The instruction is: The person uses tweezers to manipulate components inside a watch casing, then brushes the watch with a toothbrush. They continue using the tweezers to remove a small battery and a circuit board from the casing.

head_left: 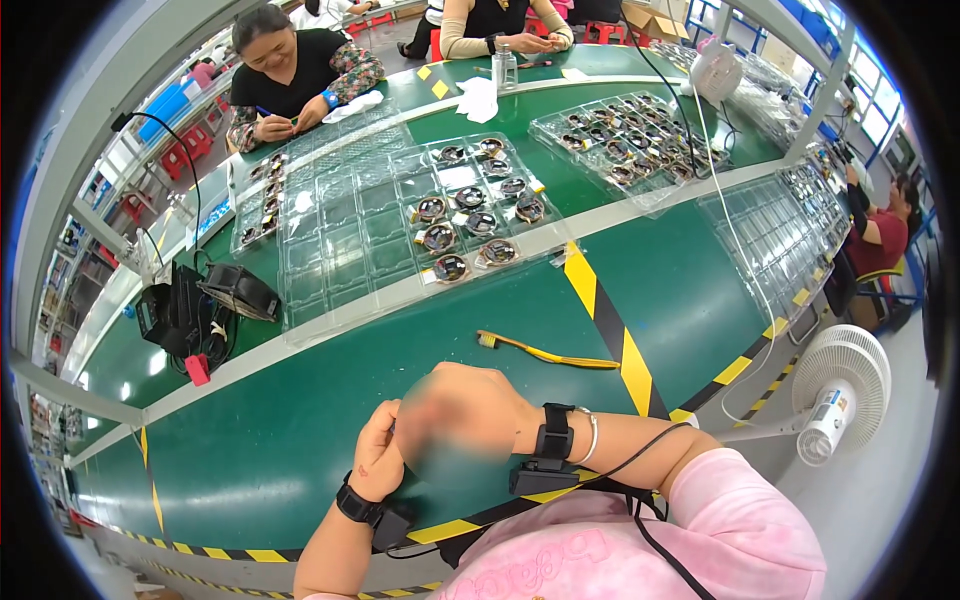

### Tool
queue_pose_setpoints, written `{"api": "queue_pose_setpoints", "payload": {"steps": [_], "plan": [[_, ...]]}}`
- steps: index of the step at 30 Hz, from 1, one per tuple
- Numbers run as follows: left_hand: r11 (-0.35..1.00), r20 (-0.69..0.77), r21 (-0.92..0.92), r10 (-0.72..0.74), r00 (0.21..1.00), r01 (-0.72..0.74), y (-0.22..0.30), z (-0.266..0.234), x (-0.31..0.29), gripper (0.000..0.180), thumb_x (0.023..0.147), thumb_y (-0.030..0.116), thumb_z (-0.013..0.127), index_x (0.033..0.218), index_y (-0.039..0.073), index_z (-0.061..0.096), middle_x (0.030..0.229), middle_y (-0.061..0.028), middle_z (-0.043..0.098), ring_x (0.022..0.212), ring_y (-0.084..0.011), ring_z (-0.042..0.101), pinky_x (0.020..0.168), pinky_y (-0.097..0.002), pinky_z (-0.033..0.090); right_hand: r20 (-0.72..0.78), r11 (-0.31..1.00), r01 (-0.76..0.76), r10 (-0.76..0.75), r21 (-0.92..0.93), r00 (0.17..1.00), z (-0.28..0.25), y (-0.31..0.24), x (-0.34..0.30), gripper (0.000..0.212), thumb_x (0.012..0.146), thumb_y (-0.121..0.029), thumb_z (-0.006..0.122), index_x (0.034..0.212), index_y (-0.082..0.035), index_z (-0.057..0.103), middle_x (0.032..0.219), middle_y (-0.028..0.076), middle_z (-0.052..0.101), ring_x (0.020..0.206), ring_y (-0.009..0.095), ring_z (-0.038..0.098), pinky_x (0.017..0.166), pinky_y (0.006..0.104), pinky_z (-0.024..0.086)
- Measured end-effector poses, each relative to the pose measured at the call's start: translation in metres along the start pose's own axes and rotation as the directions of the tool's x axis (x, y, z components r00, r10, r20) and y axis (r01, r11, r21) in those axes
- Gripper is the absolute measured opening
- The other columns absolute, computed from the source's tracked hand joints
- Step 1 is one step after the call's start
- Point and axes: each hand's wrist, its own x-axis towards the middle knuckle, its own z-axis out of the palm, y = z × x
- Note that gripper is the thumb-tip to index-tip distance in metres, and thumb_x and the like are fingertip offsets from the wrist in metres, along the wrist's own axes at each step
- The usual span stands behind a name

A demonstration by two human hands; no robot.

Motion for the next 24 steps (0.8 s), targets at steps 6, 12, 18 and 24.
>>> {"api": "queue_pose_setpoints", "payload": {"steps": [6,12,18,24], "plan": [[0.998,0.018,-0.060,0.011,1.000,-0.010,-0.004,-0.002,0.000,0.012,0.103,0.016,0.051,0.103,0.005,0.054,0.096,-0.0050,0.060,0.077,-0.0120,0.060,0.066,-0.0242,0.045,-0.014,0.999,0.033,-0.033,-0.004,0.999,-0.001,0.007,-0.001,0.015,0.079,-0.004,0.075,0.089,-0.006,0.064,0.087,0.005,0.062,0.066,0.017,0.064,0.054,0.0273,0.051],[0.997,0.036,-0.071,-0.023,0.999,0.025,0.000,-0.002,0.000,0.012,0.102,0.017,0.053,0.102,0.005,0.054,0.096,-0.0053,0.060,0.077,-0.0123,0.059,0.067,-0.0243,0.045,0.029,0.994,0.084,-0.082,-0.075,0.996,0.002,0.007,-0.004,0.015,0.075,-0.006,0.073,0.083,-0.009,0.060,0.082,0.003,0.061,0.066,0.019,0.064,0.056,0.0298,0.052],[0.996,-0.036,-0.087,0.034,0.999,-0.037,-0.001,-0.004,0.000,0.011,0.102,0.017,0.053,0.102,0.006,0.054,0.092,-0.0047,0.059,0.073,-0.0114,0.058,0.066,-0.0241,0.045,0.053,0.979,0.170,-0.164,-0.114,0.985,0.002,0.004,-0.004,0.014,0.075,-0.006,0.071,0.083,-0.010,0.060,0.082,0.003,0.061,0.066,0.023,0.063,0.056,0.0317,0.051],[0.995,-0.184,-0.104,-0.008,0.983,-0.011,0.003,-0.006,0.006,0.012,0.103,0.018,0.051,0.103,0.006,0.053,0.087,-0.0040,0.058,0.069,-0.0104,0.055,0.064,-0.0238,0.044,-0.029,0.943,0.125,-0.140,-0.309,0.990,-0.005,0.015,-0.001,0.015,0.075,-0.004,0.072,0.084,-0.008,0.061,0.086,0.002,0.064,0.072,0.022,0.064,0.062,0.0311,0.053]]}}
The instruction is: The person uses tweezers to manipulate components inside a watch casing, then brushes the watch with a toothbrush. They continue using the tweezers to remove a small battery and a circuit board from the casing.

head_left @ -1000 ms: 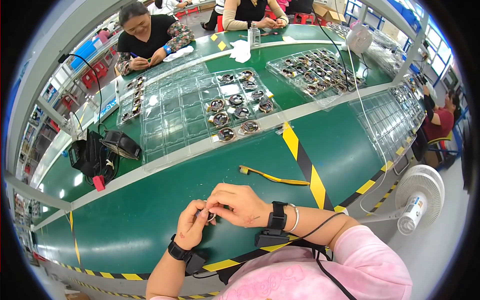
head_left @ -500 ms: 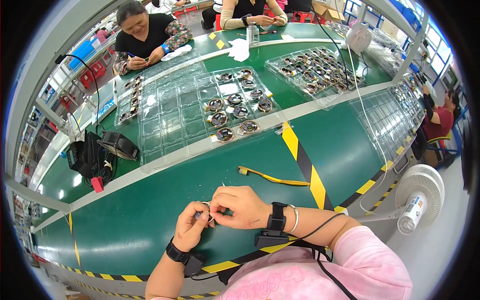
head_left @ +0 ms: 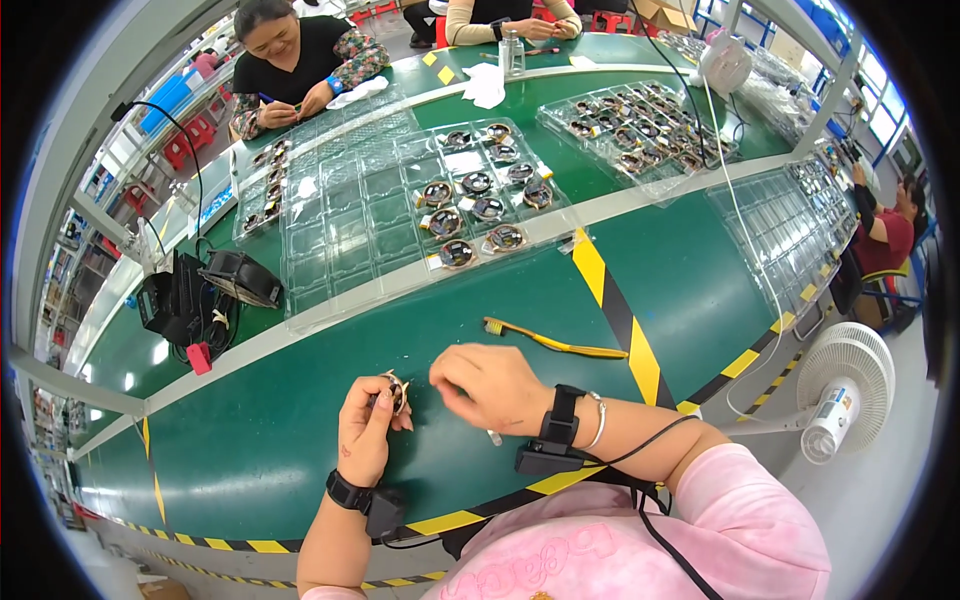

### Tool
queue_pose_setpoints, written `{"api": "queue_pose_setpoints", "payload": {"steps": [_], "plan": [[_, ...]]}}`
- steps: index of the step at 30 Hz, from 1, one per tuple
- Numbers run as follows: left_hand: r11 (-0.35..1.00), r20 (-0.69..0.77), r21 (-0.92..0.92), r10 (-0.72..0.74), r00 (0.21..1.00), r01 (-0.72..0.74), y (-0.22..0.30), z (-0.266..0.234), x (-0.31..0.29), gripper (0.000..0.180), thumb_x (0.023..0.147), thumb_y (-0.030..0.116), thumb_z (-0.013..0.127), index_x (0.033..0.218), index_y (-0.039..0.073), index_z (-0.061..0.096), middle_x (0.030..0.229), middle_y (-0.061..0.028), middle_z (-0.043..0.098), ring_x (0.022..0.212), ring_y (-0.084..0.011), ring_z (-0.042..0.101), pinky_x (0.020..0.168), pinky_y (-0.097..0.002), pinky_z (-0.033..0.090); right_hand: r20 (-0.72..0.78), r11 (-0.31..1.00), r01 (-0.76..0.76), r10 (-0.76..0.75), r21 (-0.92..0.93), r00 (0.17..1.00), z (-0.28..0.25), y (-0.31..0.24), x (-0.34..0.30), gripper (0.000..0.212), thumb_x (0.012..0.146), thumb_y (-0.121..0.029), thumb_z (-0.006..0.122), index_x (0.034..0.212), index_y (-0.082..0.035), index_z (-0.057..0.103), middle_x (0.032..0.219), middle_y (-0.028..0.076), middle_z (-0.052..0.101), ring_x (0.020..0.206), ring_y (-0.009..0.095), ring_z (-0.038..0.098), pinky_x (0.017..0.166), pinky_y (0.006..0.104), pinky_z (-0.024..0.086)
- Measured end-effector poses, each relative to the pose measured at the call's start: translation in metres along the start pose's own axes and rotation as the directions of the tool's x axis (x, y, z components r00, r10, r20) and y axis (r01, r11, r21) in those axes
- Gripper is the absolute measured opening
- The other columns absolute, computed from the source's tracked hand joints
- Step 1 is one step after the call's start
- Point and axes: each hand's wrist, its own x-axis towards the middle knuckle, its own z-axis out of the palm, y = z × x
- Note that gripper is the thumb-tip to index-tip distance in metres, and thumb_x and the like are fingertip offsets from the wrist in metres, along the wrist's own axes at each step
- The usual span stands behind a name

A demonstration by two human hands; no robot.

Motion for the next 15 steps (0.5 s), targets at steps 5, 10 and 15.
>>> {"api": "queue_pose_setpoints", "payload": {"steps": [5,10,15], "plan": [[0.998,0.017,0.036,-0.048,0.999,0.047,0.000,-0.001,-0.002,0.012,0.103,0.018,0.052,0.104,0.006,0.053,0.086,-0.0039,0.058,0.068,-0.0089,0.054,0.062,-0.0227,0.044,-0.058,0.972,0.171,-0.182,-0.159,0.981,-0.001,0.006,0.004,0.013,0.076,-0.007,0.073,0.083,-0.007,0.061,0.089,0.004,0.064,0.080,0.026,0.063,0.069,0.0353,0.052],[0.988,0.043,0.151,-0.024,0.999,0.018,-0.003,-0.001,-0.002,0.010,0.101,0.013,0.055,0.105,0.005,0.056,0.088,-0.0034,0.061,0.067,-0.0070,0.054,0.061,-0.0215,0.044,-0.048,0.983,0.163,-0.168,-0.086,0.985,-0.001,0.003,0.009,0.013,0.077,-0.008,0.074,0.087,-0.006,0.065,0.091,0.006,0.064,0.082,0.028,0.063,0.069,0.0366,0.051],[0.979,0.076,0.203,-0.023,0.997,0.007,0.004,0.005,0.001,0.008,0.099,0.010,0.057,0.105,0.004,0.059,0.091,-0.0029,0.061,0.068,-0.0065,0.054,0.061,-0.0208,0.045,0.104,0.992,-0.037,0.024,0.124,0.994,-0.003,0.001,0.004,0.017,0.079,-0.007,0.075,0.094,-0.005,0.068,0.089,0.006,0.065,0.079,0.025,0.064,0.066,0.0337,0.051]]}}
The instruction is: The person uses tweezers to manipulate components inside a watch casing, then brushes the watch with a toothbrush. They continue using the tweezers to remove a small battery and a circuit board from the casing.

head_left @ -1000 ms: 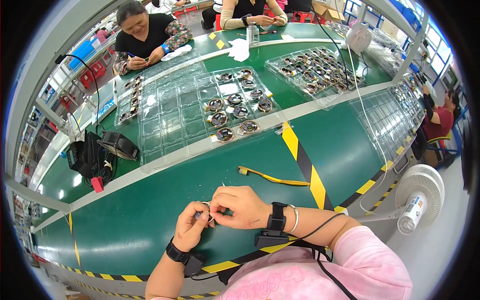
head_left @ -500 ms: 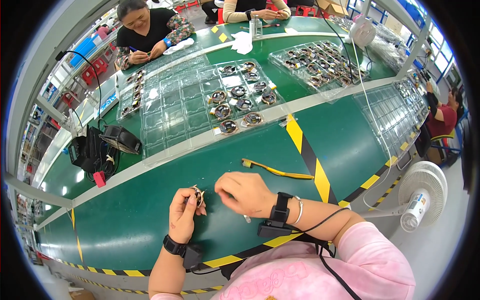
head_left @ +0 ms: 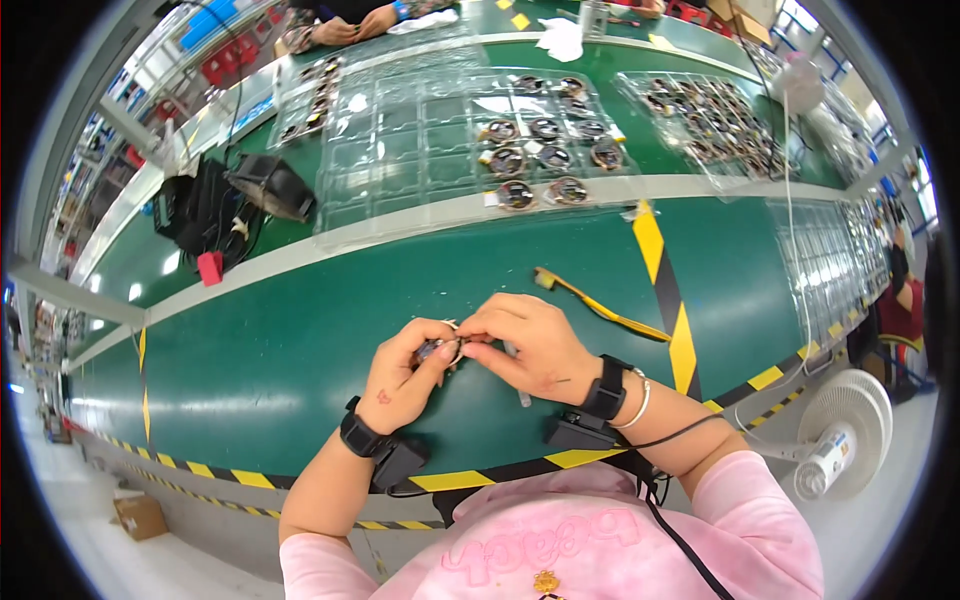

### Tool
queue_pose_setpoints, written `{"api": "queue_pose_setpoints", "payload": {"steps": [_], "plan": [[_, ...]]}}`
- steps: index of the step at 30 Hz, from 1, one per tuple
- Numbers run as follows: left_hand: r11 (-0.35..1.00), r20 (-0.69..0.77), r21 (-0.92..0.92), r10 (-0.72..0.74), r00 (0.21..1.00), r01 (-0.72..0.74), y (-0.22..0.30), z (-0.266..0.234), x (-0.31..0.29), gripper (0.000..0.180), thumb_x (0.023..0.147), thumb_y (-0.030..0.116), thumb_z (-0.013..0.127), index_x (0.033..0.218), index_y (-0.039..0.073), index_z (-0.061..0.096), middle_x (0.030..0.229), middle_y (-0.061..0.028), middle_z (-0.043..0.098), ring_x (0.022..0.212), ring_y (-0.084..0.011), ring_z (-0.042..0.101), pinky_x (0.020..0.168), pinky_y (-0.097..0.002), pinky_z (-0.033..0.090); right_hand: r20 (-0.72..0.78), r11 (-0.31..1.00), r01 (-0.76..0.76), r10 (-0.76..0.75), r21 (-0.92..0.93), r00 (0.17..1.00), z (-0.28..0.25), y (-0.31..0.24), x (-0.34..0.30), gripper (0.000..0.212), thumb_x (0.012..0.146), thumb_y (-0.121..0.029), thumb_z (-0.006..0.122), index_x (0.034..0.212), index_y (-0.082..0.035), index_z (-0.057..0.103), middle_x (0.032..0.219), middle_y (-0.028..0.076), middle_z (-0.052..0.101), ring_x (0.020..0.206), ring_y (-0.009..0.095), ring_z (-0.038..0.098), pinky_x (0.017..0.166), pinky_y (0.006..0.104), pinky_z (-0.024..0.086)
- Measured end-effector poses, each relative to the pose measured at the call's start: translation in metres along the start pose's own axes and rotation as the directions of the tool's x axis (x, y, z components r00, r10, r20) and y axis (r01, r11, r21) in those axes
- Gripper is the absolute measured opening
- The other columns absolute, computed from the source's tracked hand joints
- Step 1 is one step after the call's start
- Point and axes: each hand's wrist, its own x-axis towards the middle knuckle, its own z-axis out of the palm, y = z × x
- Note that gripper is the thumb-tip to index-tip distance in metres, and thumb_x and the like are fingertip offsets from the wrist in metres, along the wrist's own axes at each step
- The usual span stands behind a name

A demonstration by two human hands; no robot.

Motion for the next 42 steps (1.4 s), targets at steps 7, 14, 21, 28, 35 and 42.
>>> {"api": "queue_pose_setpoints", "payload": {"steps": [7,14,21,28,35,42], "plan": [[0.991,0.037,0.117,0.067,0.997,-0.071,-0.003,-0.003,-0.006,0.010,0.095,0.007,0.062,0.105,0.004,0.061,0.093,-0.0037,0.063,0.075,-0.0088,0.056,0.067,-0.0229,0.046,0.043,0.984,-0.091,0.085,0.156,0.995,0.005,-0.007,0.003,0.016,0.081,-0.001,0.074,0.096,-0.005,0.069,0.083,0.007,0.065,0.073,0.019,0.064,0.063,0.0290,0.050],[0.989,0.041,0.147,0.027,0.999,-0.033,0.002,-0.001,-0.006,0.018,0.093,0.004,0.063,0.109,0.004,0.058,0.096,-0.0049,0.065,0.078,-0.0093,0.057,0.069,-0.0243,0.047,0.103,0.985,-0.142,0.133,0.093,0.986,-0.002,-0.008,0.002,0.013,0.081,-0.002,0.075,0.092,-0.004,0.069,0.077,0.006,0.064,0.067,0.016,0.064,0.057,0.0271,0.048],[0.993,-0.040,-0.094,-0.070,0.997,0.066,0.001,0.006,-0.006,0.025,0.090,-0.003,0.061,0.113,0.004,0.054,0.098,-0.0058,0.065,0.075,-0.0077,0.060,0.062,-0.0222,0.048,0.073,0.980,-0.140,0.131,0.142,0.989,0.000,-0.013,0.001,0.014,0.079,-0.002,0.077,0.091,-0.005,0.069,0.079,0.006,0.067,0.064,0.016,0.063,0.054,0.0268,0.047],[0.999,-0.067,0.030,0.023,0.997,-0.021,-0.007,0.004,-0.004,0.024,0.090,-0.005,0.060,0.113,0.002,0.055,0.096,-0.0057,0.064,0.068,-0.0060,0.060,0.052,-0.0205,0.046,0.002,0.996,0.016,-0.016,0.083,1.000,0.009,-0.013,0.000,0.016,0.077,0.000,0.077,0.088,-0.005,0.067,0.080,0.007,0.067,0.065,0.018,0.064,0.053,0.0274,0.048],[1.000,-0.091,0.002,0.022,0.996,-0.022,-0.005,0.010,-0.004,0.025,0.092,-0.004,0.056,0.116,0.003,0.059,0.093,-0.0045,0.063,0.061,-0.0056,0.059,0.051,-0.0205,0.046,-0.075,0.998,0.049,-0.046,0.029,0.996,0.011,-0.009,0.000,0.018,0.076,0.002,0.075,0.088,-0.005,0.064,0.080,0.007,0.066,0.065,0.020,0.063,0.053,0.0288,0.048],[1.000,-0.080,-0.009,-0.021,0.997,0.020,-0.004,0.009,-0.007,0.025,0.093,-0.004,0.055,0.117,0.002,0.058,0.092,-0.0046,0.062,0.059,-0.0051,0.058,0.051,-0.0206,0.046,-0.053,0.992,0.073,-0.078,-0.101,0.995,0.012,-0.005,-0.001,0.019,0.074,0.002,0.075,0.088,-0.005,0.064,0.079,0.007,0.065,0.066,0.022,0.063,0.054,0.0304,0.049]]}}
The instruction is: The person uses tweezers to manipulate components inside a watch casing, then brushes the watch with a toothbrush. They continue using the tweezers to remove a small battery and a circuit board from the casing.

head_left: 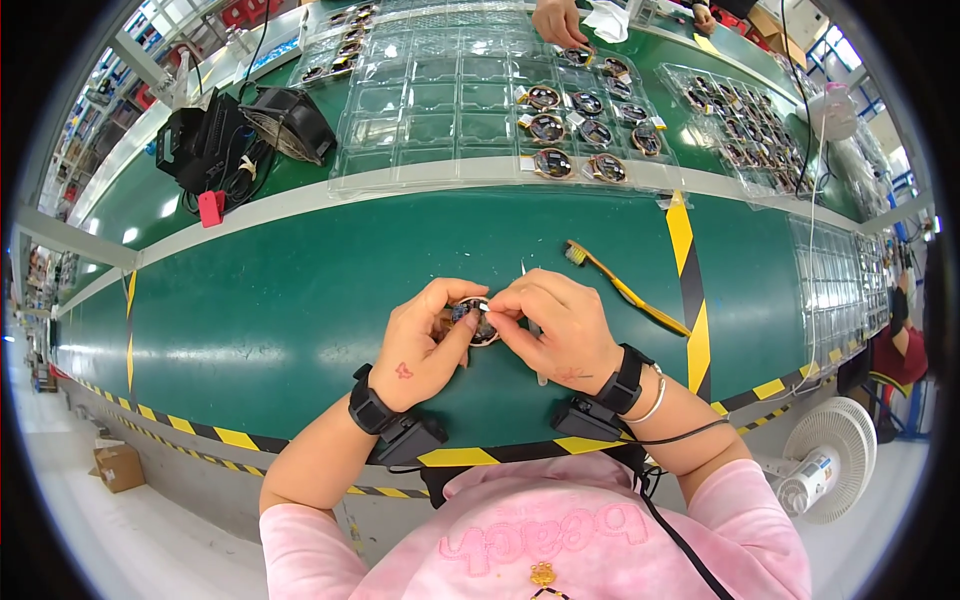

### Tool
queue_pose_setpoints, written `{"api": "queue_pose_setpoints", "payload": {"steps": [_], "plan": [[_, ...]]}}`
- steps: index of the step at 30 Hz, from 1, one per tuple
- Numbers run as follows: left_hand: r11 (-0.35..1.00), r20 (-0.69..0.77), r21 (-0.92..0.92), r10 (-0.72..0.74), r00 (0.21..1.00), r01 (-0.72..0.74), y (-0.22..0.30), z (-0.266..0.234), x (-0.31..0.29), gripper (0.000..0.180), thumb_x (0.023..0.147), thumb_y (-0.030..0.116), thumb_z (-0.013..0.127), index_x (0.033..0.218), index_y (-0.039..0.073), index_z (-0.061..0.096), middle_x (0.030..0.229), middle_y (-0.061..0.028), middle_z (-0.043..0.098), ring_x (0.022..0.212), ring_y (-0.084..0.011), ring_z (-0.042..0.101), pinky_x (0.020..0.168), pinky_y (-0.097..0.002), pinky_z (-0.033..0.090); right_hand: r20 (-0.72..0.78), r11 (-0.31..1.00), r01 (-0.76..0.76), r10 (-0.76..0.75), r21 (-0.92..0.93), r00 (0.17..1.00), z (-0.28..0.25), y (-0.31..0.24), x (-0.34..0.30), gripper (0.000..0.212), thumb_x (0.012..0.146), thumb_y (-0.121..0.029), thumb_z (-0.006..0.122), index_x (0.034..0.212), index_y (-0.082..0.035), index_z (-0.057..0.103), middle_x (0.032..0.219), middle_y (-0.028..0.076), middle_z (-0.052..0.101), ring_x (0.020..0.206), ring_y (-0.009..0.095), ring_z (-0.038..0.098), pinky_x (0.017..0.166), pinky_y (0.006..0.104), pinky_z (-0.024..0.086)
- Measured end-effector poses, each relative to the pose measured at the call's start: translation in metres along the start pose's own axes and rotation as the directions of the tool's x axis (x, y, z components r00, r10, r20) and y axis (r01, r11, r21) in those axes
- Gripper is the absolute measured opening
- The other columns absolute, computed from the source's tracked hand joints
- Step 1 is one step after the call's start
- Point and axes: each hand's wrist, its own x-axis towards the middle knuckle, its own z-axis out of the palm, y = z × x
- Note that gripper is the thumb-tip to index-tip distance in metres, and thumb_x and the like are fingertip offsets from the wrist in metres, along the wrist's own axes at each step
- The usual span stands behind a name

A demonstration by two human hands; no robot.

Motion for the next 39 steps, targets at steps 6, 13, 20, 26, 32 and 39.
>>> {"api": "queue_pose_setpoints", "payload": {"steps": [6,13,20,26,32,39], "plan": [[1.000,-0.004,0.003,-0.019,1.000,0.019,-0.0002,0.0010,-0.0003,0.025,0.093,-0.003,0.056,0.118,0.001,0.058,0.092,-0.0045,0.062,0.061,-0.0049,0.059,0.051,-0.0208,0.047,0.031,0.996,0.028,-0.026,-0.080,0.999,-0.0013,0.0019,-0.0001,0.019,0.072,0.000,0.076,0.088,-0.006,0.066,0.079,0.005,0.065,0.068,0.022,0.063,0.056,0.0317,0.050],[0.997,0.010,-0.081,0.005,1.000,-0.004,-0.0014,0.0032,0.0002,0.027,0.092,-0.003,0.058,0.118,0.002,0.059,0.093,-0.0035,0.063,0.062,-0.0047,0.059,0.051,-0.0203,0.046,0.052,0.995,0.031,-0.026,-0.092,0.998,-0.0030,0.0024,-0.0002,0.018,0.072,0.001,0.075,0.087,-0.006,0.067,0.079,0.005,0.064,0.068,0.022,0.062,0.056,0.0319,0.050],[0.998,0.010,-0.058,-0.021,1.000,0.021,0.0014,0.0009,-0.0011,0.025,0.092,-0.004,0.056,0.116,0.002,0.061,0.089,-0.0030,0.064,0.060,-0.0042,0.058,0.050,-0.0200,0.046,0.017,0.993,-0.049,0.047,0.105,0.999,-0.0005,0.0006,-0.0022,0.018,0.074,0.003,0.075,0.089,-0.005,0.066,0.079,0.007,0.064,0.066,0.021,0.061,0.055,0.0304,0.048],[0.998,-0.015,-0.053,-0.034,0.999,0.033,0.0040,0.0006,-0.0010,0.024,0.093,-0.004,0.054,0.115,0.002,0.062,0.088,-0.0028,0.064,0.058,-0.0043,0.058,0.050,-0.0202,0.045,0.017,0.993,-0.031,0.030,0.113,0.999,0.0013,0.0007,-0.0017,0.018,0.075,0.003,0.075,0.089,-0.005,0.066,0.079,0.007,0.065,0.065,0.021,0.061,0.055,0.0300,0.047],[0.999,-0.025,0.011,-0.037,0.999,0.038,0.0052,0.0000,-0.0026,0.024,0.093,-0.004,0.053,0.114,0.003,0.062,0.086,-0.0029,0.064,0.057,-0.0051,0.058,0.050,-0.0208,0.046,0.045,0.998,0.011,-0.008,-0.068,0.999,0.0014,0.0000,-0.0018,0.020,0.073,0.001,0.075,0.089,-0.007,0.067,0.080,0.005,0.065,0.068,0.023,0.063,0.056,0.0316,0.050],[0.998,-0.006,0.051,-0.046,0.999,0.046,0.0033,0.0001,-0.0025,0.025,0.093,-0.004,0.053,0.115,0.003,0.062,0.087,-0.0036,0.064,0.057,-0.0056,0.059,0.050,-0.0211,0.046,0.085,0.985,0.047,-0.033,-0.165,0.996,0.0006,0.0002,-0.0032,0.022,0.071,-0.002,0.076,0.089,-0.009,0.067,0.081,0.004,0.063,0.069,0.023,0.063,0.057,0.0324,0.051]]}}
